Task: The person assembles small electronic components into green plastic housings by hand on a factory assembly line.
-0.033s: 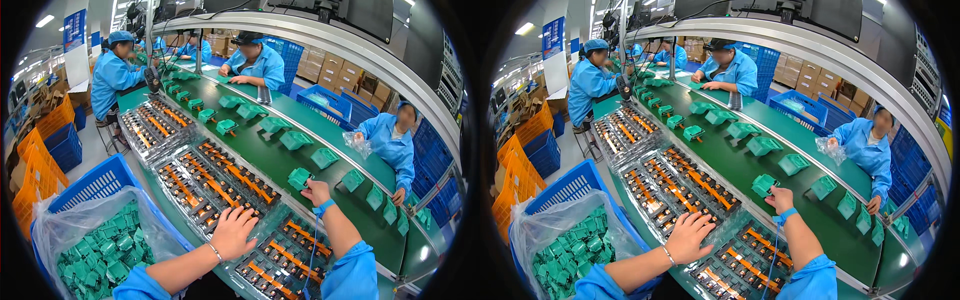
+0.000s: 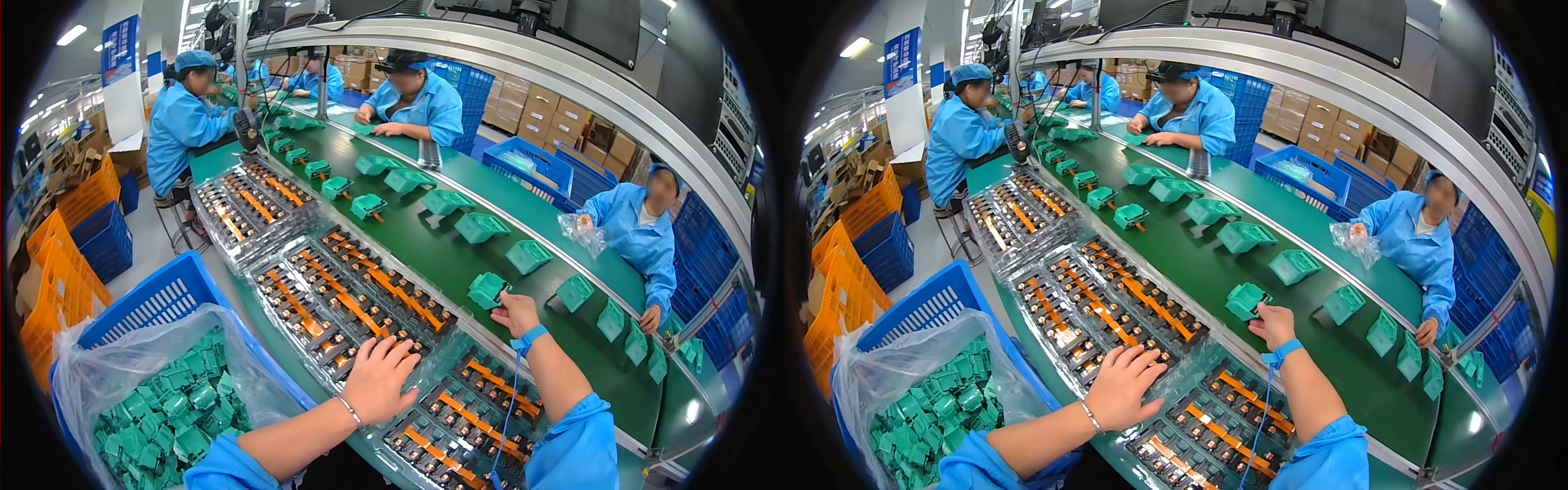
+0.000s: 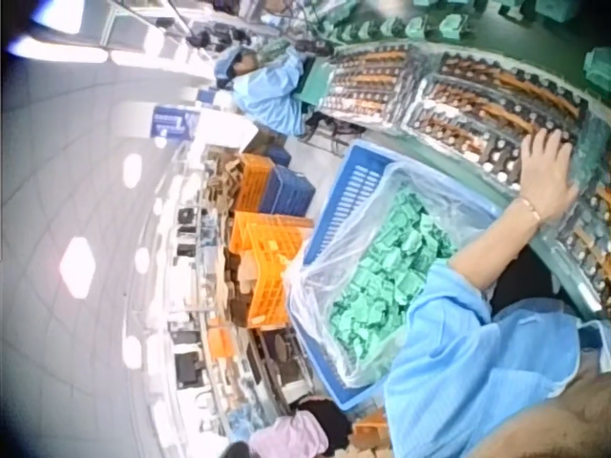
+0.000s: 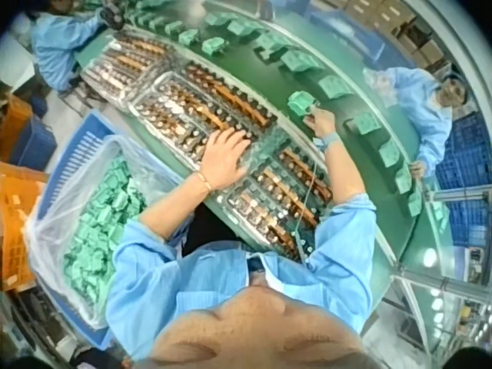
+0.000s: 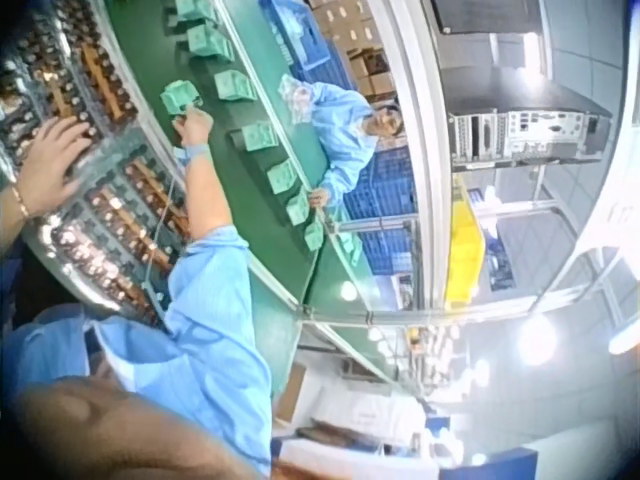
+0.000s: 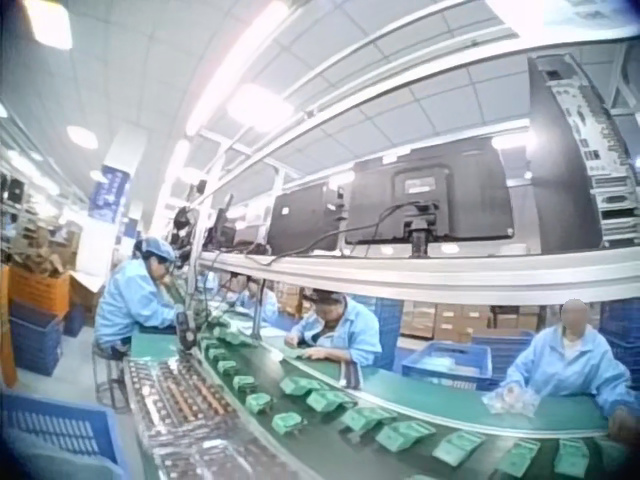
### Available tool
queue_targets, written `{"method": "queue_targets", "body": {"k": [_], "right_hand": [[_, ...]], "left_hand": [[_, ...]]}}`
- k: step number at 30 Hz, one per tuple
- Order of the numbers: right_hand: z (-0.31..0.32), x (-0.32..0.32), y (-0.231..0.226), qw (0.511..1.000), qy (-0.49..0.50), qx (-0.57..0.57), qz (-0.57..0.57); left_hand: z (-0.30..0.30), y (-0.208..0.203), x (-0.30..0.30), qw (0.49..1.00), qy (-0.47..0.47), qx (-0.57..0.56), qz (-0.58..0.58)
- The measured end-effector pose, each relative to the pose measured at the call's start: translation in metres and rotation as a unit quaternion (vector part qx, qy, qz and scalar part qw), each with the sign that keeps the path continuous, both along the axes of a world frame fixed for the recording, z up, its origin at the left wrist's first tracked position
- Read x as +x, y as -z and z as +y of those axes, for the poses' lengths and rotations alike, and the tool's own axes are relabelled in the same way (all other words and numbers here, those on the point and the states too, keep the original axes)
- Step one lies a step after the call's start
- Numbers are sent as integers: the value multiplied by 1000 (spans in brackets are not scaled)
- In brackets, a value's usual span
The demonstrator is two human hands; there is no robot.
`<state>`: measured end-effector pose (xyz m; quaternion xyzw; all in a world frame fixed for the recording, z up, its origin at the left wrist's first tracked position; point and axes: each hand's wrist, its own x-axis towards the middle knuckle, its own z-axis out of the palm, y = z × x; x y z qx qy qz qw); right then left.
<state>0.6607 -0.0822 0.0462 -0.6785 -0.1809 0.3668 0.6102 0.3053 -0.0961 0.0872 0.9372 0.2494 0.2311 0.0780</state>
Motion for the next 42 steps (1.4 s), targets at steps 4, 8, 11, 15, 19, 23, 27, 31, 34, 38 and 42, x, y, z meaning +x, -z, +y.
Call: {"method": "queue_targets", "body": {"k": [4, 8, 11, 15, 19, 23, 27, 31, 34, 38, 42], "right_hand": [[-31, -20, -23, 999, -14, -30, 2], [-62, -22, -46, 993, -19, 38, 113], [-69, -23, -63, 968, -46, 131, 208], [-78, -65, -88, 946, -60, 195, 250], [-157, -171, -151, 849, -452, 200, 185], [-209, -208, -176, 650, -751, -25, -118], [-247, -202, -177, 666, -731, -65, -133], [-275, -182, -161, 838, -543, 10, 54], [-276, -187, -167, 847, -523, 74, 56], [-270, -191, -174, 839, -535, 88, 49], [-267, -197, -186, 846, -528, 67, 39]], "left_hand": [[-1, 2, -6, 1000, 0, -5, -21], [2, 4, 1, 1000, -1, 8, -14], [3, 9, 2, 999, 3, 17, -33], [2, 12, -6, 999, 2, 18, -40], [-2, 17, -3, 998, 5, -2, -58], [-6, -8, -6, 975, 24, 6, -219], [4, -63, -53, 940, 34, 78, -331], [33, -76, -158, 917, -116, 91, -371], [57, -27, -256, 908, -288, 17, -304], [49, 59, -367, 881, -461, -90, -59], [37, 93, -393, 864, -477, -106, 120]]}}
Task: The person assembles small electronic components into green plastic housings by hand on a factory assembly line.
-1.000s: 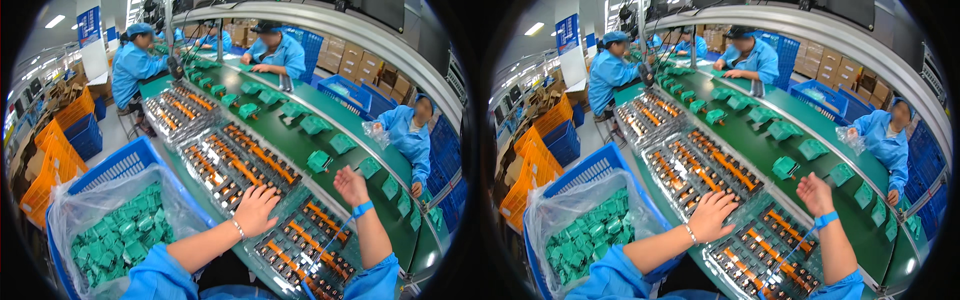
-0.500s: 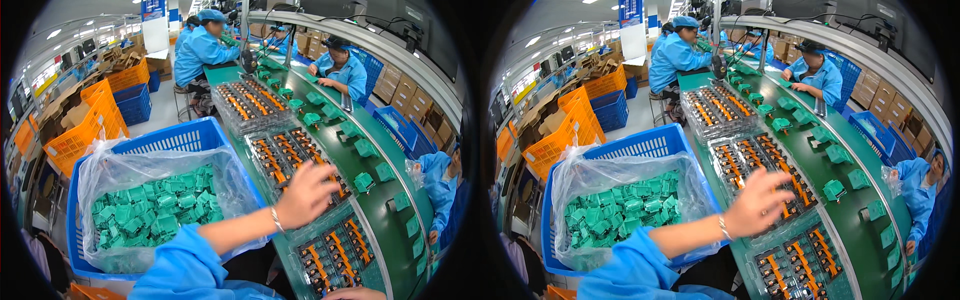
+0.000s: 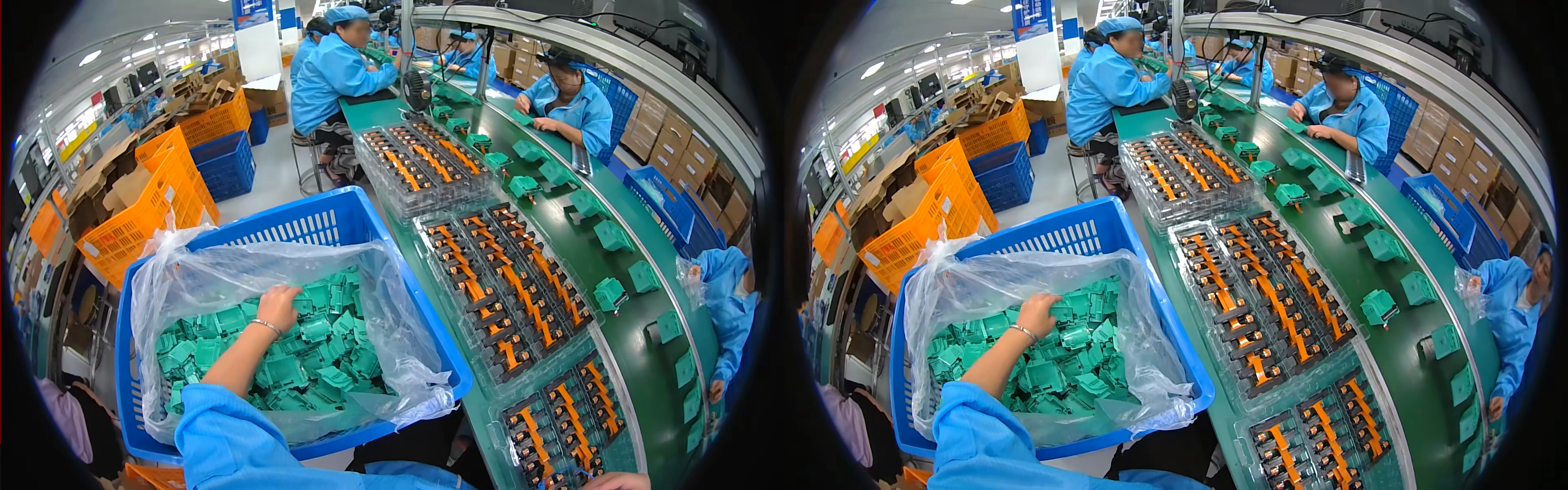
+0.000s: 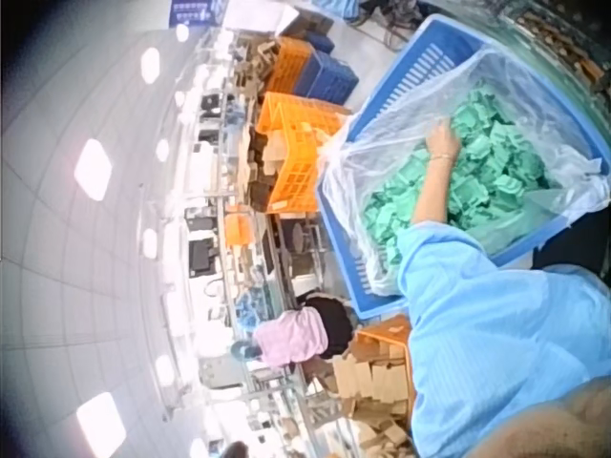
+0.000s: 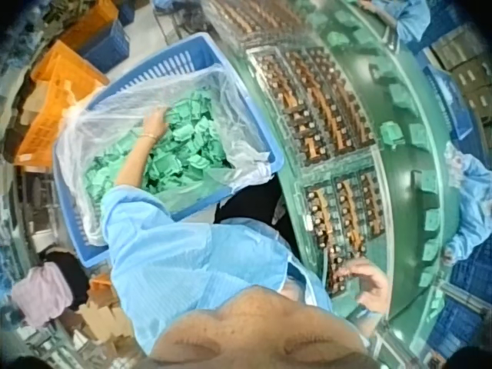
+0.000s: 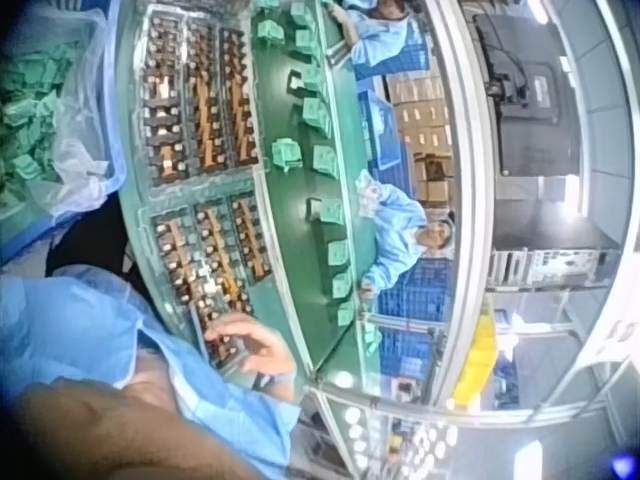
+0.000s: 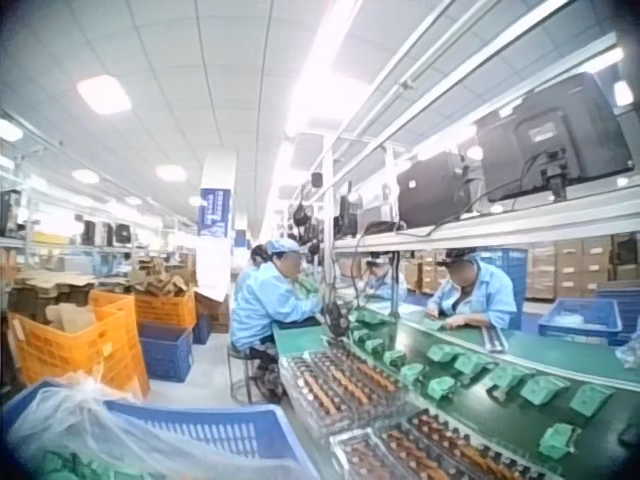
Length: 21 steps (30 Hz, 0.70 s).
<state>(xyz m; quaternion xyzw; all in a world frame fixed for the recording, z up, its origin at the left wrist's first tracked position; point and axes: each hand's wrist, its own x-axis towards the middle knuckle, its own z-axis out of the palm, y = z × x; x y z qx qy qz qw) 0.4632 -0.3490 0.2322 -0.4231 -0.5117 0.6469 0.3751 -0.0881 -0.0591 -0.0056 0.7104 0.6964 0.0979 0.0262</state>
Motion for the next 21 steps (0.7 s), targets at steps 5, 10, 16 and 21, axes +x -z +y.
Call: {"method": "queue_targets", "body": {"k": [5, 10, 16, 21], "right_hand": [[-15, -4, -17, 995, 32, 65, -68], [-30, -9, -31, 986, 72, 135, -61], [-30, 5, -59, 978, 68, 184, -76], [-67, 25, -48, 968, 90, 234, -9]], "left_hand": [[1, 19, -23, 996, 11, -86, 0], [11, 9, -34, 994, 68, -86, -24], [-1, -11, -38, 984, 116, 99, -94], [2, -25, -34, 949, 156, 239, -133]]}}
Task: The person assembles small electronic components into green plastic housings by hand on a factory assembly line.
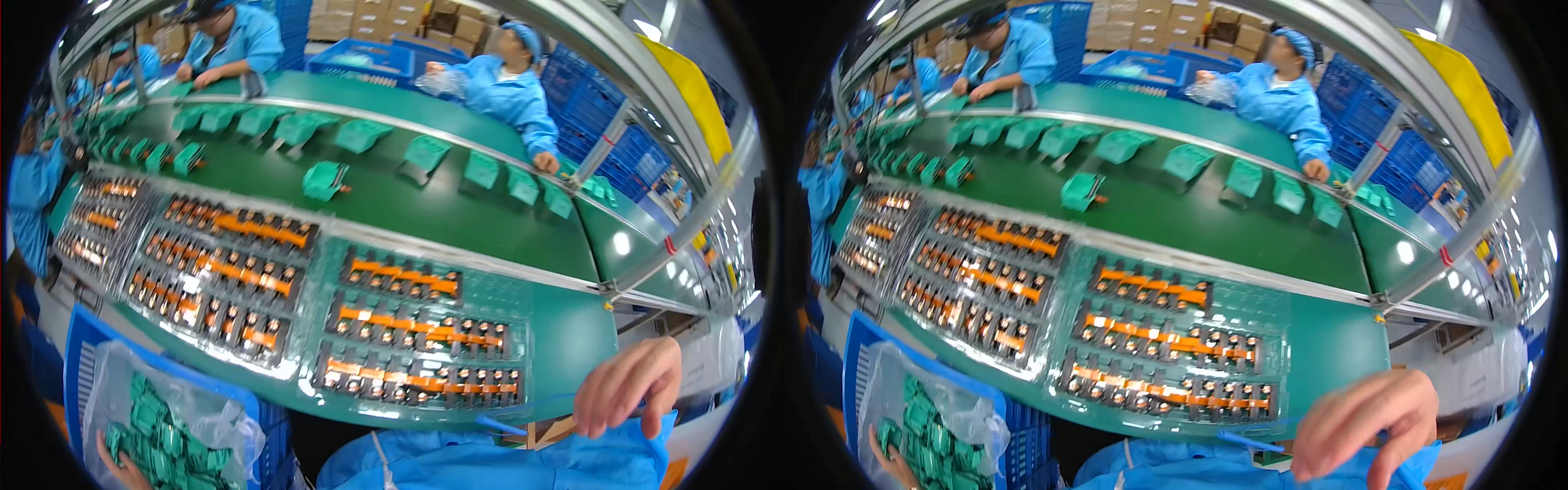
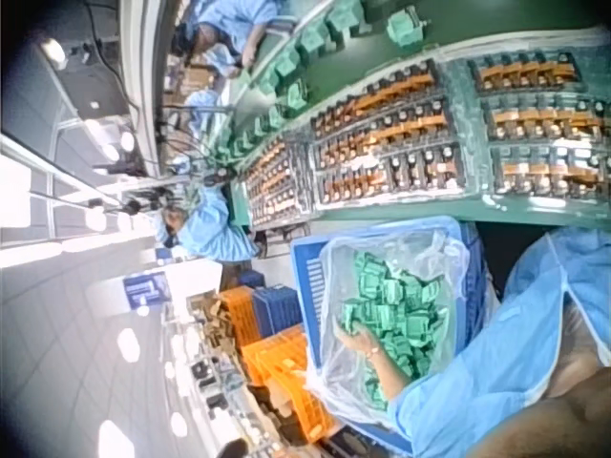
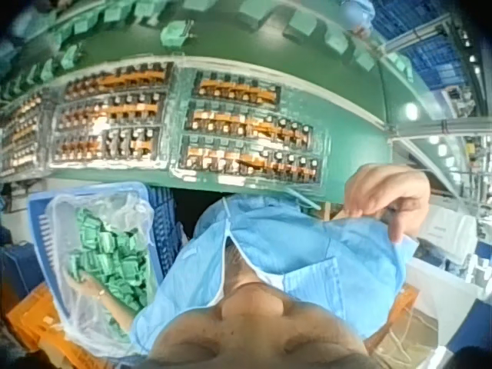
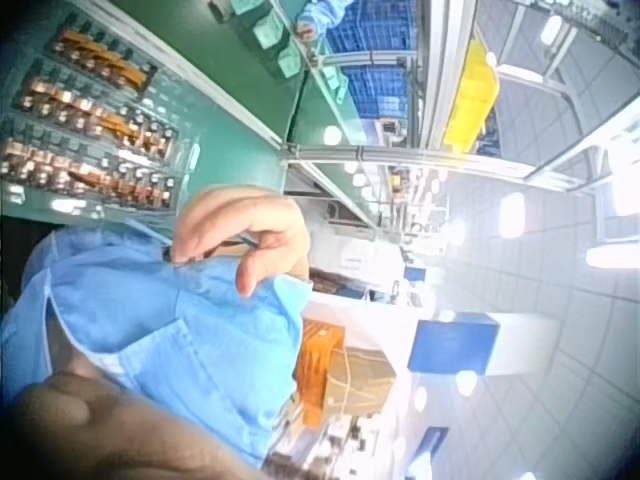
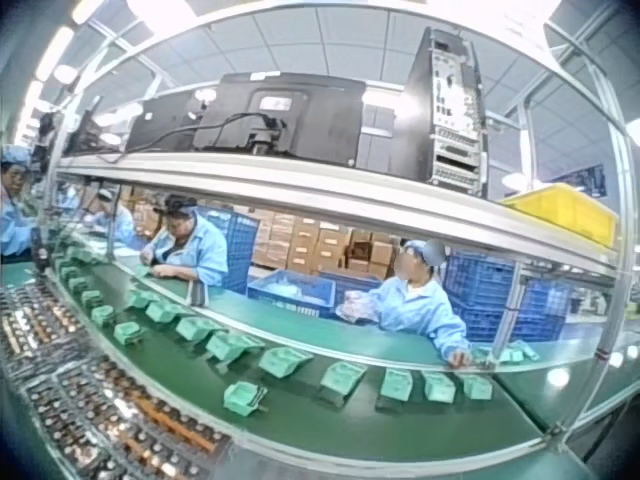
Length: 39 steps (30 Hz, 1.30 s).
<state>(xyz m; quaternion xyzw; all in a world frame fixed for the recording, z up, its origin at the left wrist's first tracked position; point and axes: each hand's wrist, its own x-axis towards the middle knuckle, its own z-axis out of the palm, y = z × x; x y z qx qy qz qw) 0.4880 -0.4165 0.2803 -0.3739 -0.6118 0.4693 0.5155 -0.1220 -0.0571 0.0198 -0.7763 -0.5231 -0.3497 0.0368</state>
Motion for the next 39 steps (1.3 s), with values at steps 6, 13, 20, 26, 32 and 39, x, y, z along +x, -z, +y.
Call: {"method": "queue_targets", "body": {"k": [6, 13, 20, 26, 32, 39], "right_hand": [[-30, 0, -7, 984, 143, 87, 70], [14, 46, 72, 868, 320, -128, -358], [67, 94, 162, 788, 254, 96, -553], [74, 106, 162, 790, 232, 63, -564], [76, 117, 188, 779, 312, 106, -533], [61, 120, 198, 807, 403, 83, -424]], "left_hand": [[-27, -100, 153, 961, -45, 38, -271], [-58, -145, 277, 751, 267, -312, -517], [-101, -129, 417, 475, 389, -609, -502], [-91, -93, 472, 391, 344, -709, -476], [-101, -77, 490, 334, 378, -736, -451], [-93, -72, 493, 333, 442, -712, -432]]}}
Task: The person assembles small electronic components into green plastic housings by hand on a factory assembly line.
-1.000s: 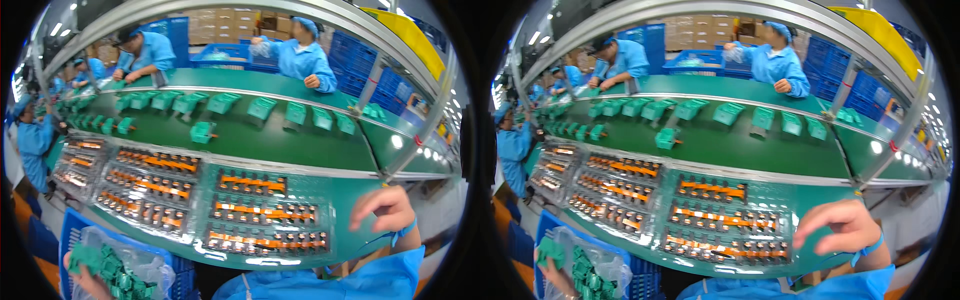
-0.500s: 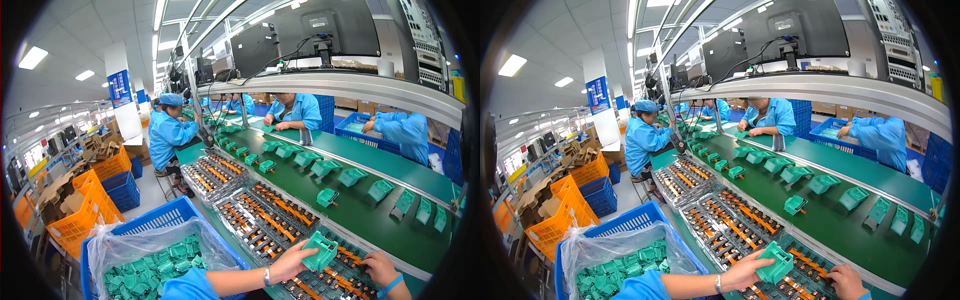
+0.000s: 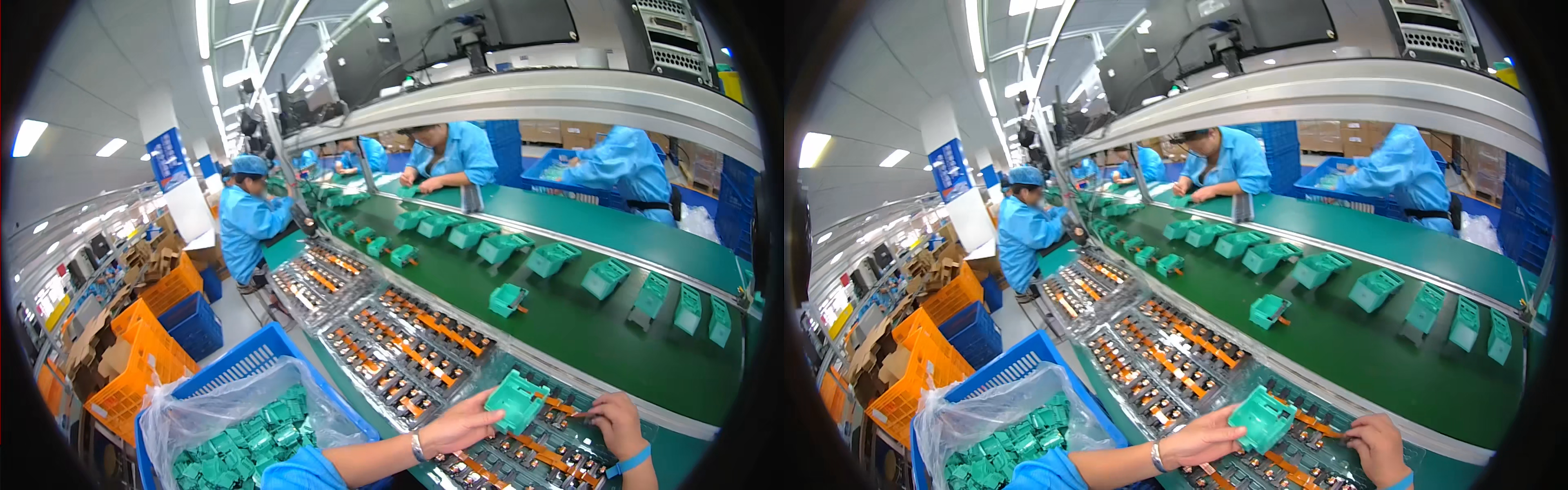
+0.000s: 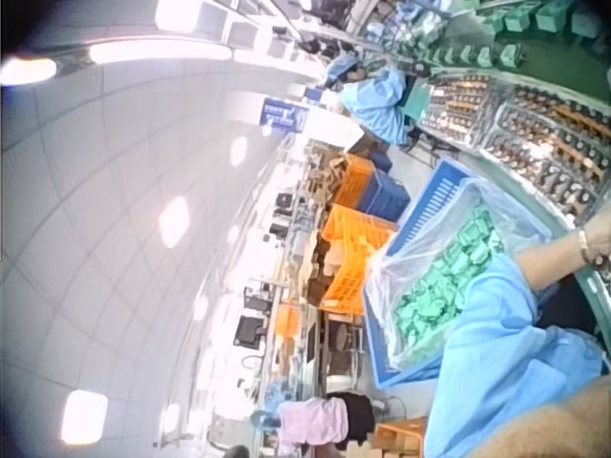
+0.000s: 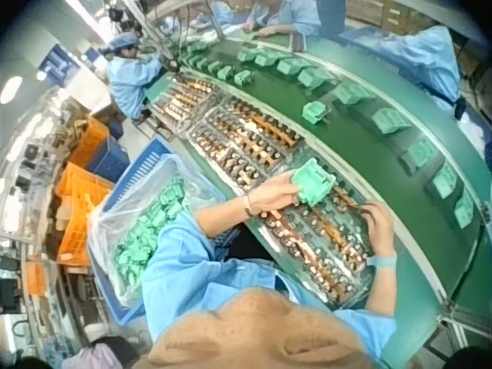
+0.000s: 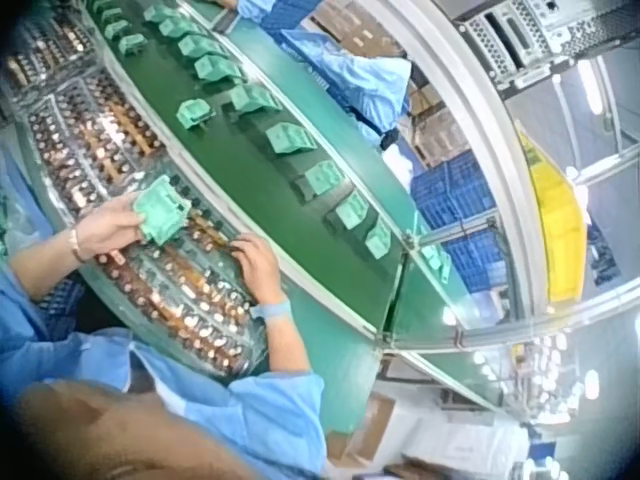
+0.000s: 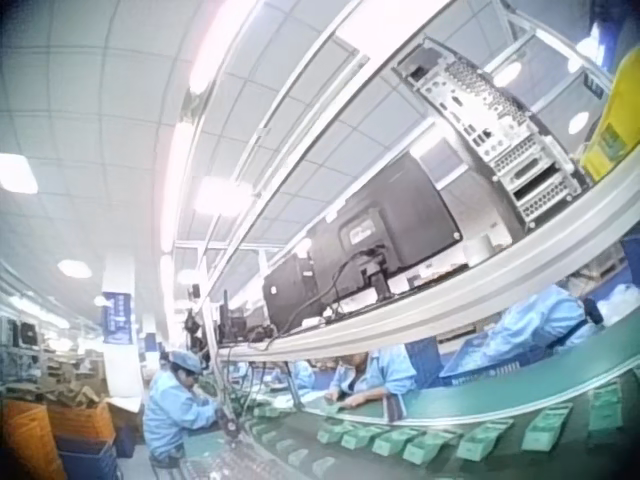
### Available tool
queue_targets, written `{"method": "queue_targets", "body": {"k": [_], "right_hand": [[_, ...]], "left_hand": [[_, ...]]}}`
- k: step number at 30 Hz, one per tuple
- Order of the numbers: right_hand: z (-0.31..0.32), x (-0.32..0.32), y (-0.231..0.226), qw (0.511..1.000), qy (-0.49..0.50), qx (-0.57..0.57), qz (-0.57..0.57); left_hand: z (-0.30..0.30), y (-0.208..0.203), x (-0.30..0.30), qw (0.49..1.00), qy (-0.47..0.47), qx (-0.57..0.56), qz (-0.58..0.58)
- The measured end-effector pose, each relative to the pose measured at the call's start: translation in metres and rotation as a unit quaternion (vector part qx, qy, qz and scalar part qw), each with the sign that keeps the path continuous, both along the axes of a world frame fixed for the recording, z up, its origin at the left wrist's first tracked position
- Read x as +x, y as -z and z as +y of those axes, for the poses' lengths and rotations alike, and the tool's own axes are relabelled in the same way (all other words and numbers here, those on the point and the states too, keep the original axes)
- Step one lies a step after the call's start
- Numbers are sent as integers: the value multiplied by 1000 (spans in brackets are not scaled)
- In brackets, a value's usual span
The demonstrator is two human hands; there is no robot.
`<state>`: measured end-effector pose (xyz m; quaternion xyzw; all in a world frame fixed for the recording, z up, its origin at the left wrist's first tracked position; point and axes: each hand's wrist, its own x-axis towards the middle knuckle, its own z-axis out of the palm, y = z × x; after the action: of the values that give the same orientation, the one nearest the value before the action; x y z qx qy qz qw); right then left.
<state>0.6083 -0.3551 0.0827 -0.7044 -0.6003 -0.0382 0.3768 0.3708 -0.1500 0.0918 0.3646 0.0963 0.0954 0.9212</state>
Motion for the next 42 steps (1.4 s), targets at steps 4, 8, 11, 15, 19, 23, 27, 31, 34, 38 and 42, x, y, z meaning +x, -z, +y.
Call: {"method": "queue_targets", "body": {"k": [4, 8, 11, 15, 19, 23, 27, 31, 34, 38, 42], "right_hand": [[16, 14, 4, 977, 38, 1, 209], [17, 14, -2, 859, 64, 76, 501], [13, 3, -31, 781, 47, 97, 616], [20, -36, -67, 808, -52, 34, 586], [42, -67, -69, 881, -85, 59, 461], [53, -76, -70, 946, -57, 47, 316], [57, -76, -56, 962, -38, 15, 270], [63, -73, -46, 961, -30, -21, 276], [64, -67, -35, 948, -25, -50, 313], [67, -58, -9, 867, -81, -10, 492], [61, -62, -8, 870, -63, -28, 488]], "left_hand": [[10, 11, -12, 996, -75, -34, 17], [6, -2, -9, 996, -62, -50, 48], [4, -2, -5, 995, -64, -36, 61], [2, 1, -6, 994, -76, 30, 67], [-1, 0, -12, 976, -98, 163, 108], [-10, -8, -11, 943, -122, 292, 108], [-11, -6, -9, 938, -116, 313, 92], [-13, -4, -9, 939, -106, 320, 74], [-14, -4, -9, 934, -99, 335, 69], [-16, -7, -9, 937, -93, 327, 79], [-18, -3, -7, 938, -97, 323, 79]]}}
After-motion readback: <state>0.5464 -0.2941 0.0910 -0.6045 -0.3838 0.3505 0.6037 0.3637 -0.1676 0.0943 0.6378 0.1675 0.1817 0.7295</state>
